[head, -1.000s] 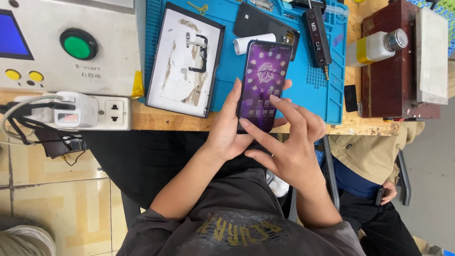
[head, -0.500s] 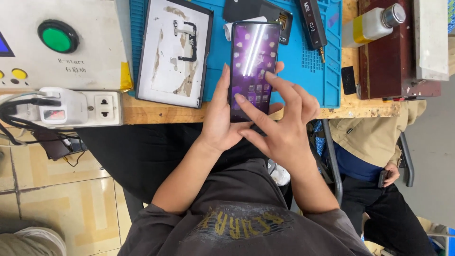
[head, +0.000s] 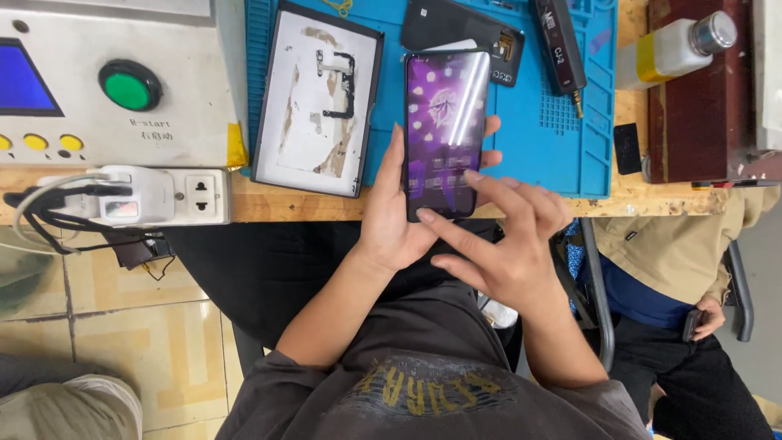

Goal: Testing a smartphone's touchscreen and software functionality at a repair station while reviewing a service receipt.

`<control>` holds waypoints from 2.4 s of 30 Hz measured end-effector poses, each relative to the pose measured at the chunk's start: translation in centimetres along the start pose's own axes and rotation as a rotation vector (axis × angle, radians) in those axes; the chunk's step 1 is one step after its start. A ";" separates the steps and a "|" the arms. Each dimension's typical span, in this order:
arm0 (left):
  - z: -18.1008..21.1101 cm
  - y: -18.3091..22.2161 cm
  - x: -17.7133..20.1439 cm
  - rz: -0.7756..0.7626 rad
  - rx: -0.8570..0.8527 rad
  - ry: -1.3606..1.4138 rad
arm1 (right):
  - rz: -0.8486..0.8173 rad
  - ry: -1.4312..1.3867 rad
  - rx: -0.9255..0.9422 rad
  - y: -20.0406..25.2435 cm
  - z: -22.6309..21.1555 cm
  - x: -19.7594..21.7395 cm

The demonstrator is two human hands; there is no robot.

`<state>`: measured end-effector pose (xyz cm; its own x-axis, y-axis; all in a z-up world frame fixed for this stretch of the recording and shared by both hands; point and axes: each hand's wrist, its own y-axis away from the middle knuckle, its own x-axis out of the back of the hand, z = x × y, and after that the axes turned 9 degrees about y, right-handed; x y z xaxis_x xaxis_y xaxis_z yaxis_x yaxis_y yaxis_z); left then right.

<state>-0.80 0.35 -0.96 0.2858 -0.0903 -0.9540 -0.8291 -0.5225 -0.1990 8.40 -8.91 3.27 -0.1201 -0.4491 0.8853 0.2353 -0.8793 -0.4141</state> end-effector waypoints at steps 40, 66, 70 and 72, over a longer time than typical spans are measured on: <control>-0.3 -0.6 -0.2 0.132 -0.018 -0.060 | 0.165 -0.010 -0.365 0.9 -0.3 -0.1; -0.6 -0.4 -0.4 0.178 -0.074 -0.163 | 0.005 -0.029 -0.414 -0.5 -1.1 -0.8; -0.4 -0.5 -0.3 0.164 -0.034 -0.103 | 0.006 -0.013 -0.420 -0.6 -1.1 -0.8; -0.4 -0.5 -0.3 0.153 -0.007 -0.069 | 0.008 -0.008 -0.421 -0.6 -1.1 -0.7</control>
<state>-0.26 0.33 -0.46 0.1225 -0.1105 -0.9863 -0.8567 -0.5134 -0.0489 7.29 -8.21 2.66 -0.1116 -0.4563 0.8828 -0.1791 -0.8645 -0.4696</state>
